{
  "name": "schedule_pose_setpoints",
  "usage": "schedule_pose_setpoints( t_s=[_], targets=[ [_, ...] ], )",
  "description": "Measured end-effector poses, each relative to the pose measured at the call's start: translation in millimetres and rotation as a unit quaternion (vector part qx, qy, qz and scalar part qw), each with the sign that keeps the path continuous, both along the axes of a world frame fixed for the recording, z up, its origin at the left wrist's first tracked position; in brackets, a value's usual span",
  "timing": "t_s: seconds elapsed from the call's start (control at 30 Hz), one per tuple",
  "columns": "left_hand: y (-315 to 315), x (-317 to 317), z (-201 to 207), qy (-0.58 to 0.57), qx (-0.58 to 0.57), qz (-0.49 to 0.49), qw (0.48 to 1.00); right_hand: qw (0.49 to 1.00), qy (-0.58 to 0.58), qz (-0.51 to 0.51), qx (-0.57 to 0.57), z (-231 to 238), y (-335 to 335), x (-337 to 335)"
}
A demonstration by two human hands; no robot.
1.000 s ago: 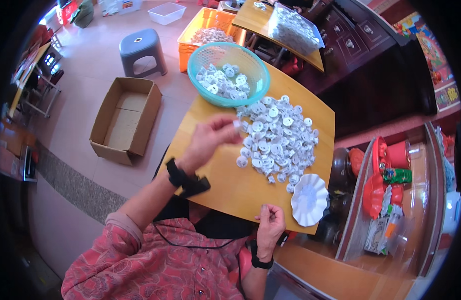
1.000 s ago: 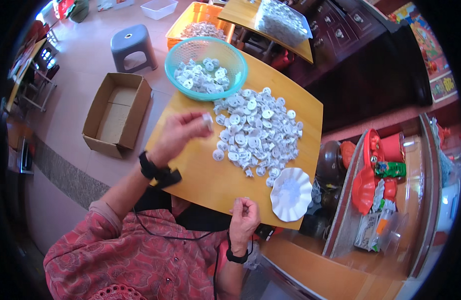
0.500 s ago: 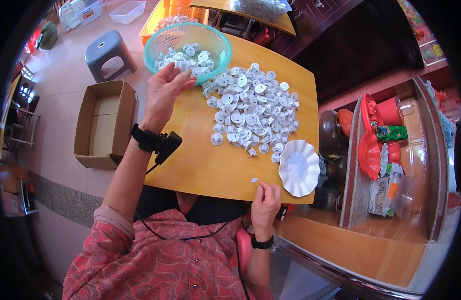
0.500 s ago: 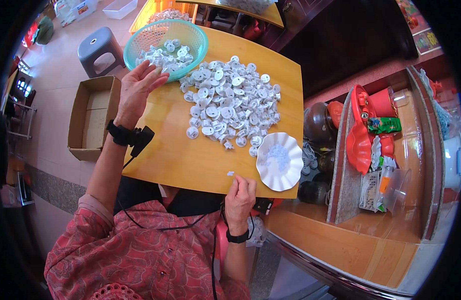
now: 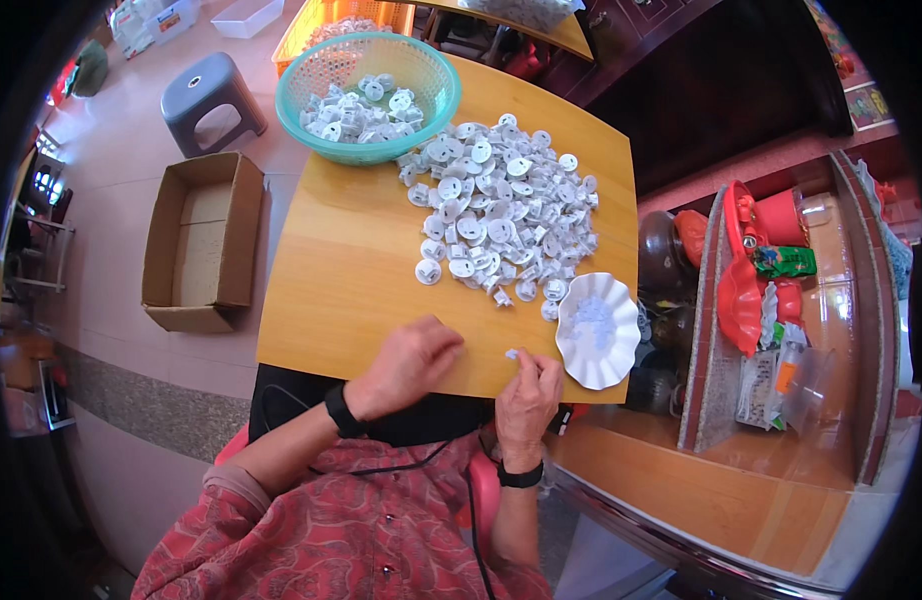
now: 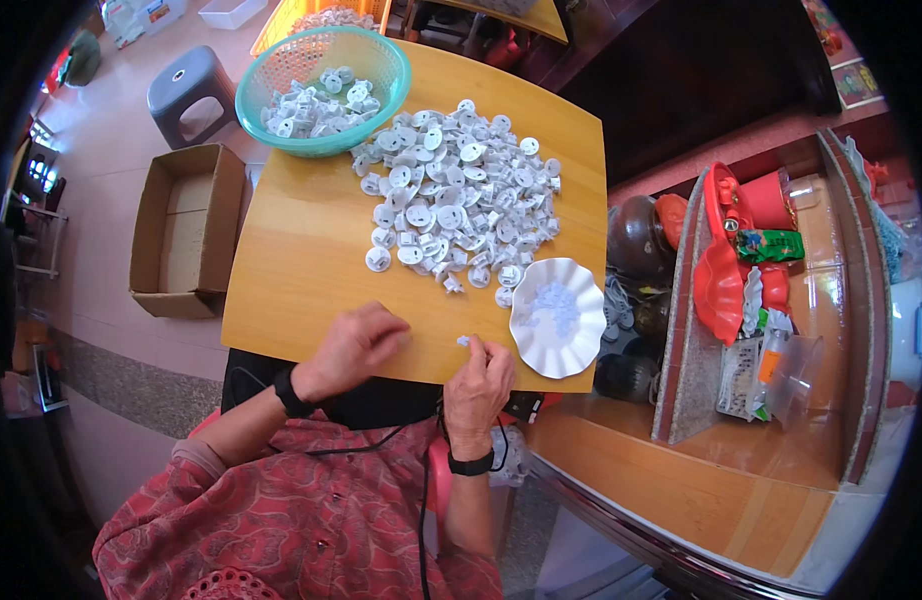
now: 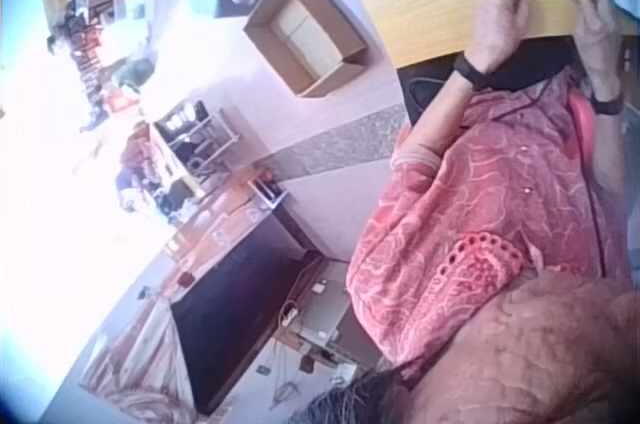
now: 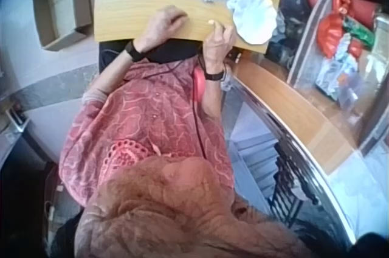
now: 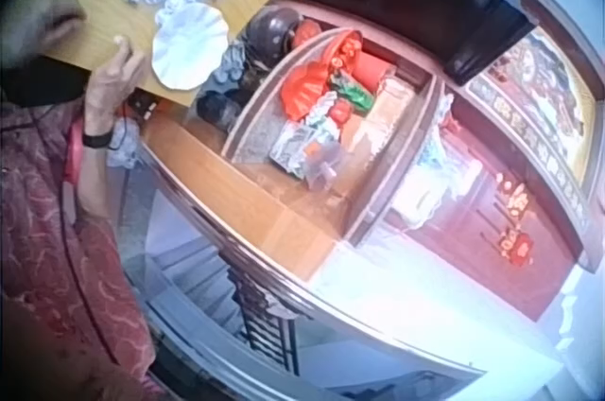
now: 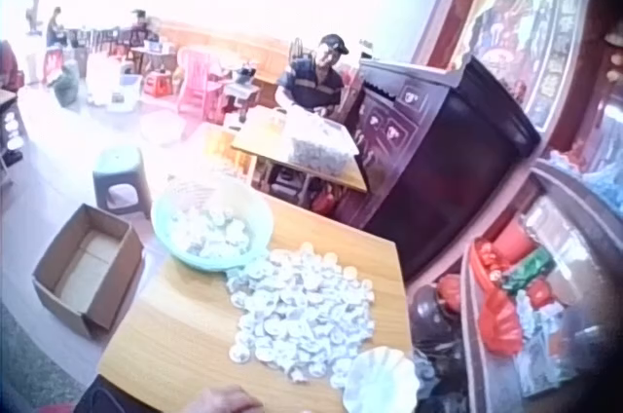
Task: The person is sorting and checking small white plastic components, possibly shoe eyelets or similar parts, on a work table.
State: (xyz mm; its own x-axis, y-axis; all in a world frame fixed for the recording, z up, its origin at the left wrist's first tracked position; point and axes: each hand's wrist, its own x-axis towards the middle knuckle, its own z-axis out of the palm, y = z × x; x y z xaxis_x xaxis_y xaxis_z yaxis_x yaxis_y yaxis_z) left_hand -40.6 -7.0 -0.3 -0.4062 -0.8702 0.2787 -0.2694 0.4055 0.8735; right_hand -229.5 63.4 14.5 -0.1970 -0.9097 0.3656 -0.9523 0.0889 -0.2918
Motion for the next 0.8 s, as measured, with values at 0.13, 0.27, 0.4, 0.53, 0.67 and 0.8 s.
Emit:
schedule_pose_setpoints(
  t_s=[0.13,0.27,0.4,0.53,0.67,0.8],
  targets=[
    [19,-27,4,-0.103,-0.068,-0.043,0.991,1.000,-0.005,-0.002,0.000,-1,2,1],
    [18,-44,9,-0.161,-0.120,-0.056,0.978,1.000,-0.007,0.004,0.008,-2,4,0],
    [17,-51,12,-0.189,-0.160,-0.061,0.967,1.000,-0.012,0.011,0.003,-3,6,-2],
    [16,-52,10,-0.214,-0.175,-0.068,0.959,1.000,-0.012,0.012,0.004,-3,6,-4],
    [18,-45,11,-0.207,-0.169,-0.060,0.962,0.999,-0.024,-0.018,-0.015,-5,9,-4],
    [16,-43,5,-0.194,-0.165,-0.043,0.966,0.997,-0.062,-0.020,-0.037,-9,13,-3]
  ],
)
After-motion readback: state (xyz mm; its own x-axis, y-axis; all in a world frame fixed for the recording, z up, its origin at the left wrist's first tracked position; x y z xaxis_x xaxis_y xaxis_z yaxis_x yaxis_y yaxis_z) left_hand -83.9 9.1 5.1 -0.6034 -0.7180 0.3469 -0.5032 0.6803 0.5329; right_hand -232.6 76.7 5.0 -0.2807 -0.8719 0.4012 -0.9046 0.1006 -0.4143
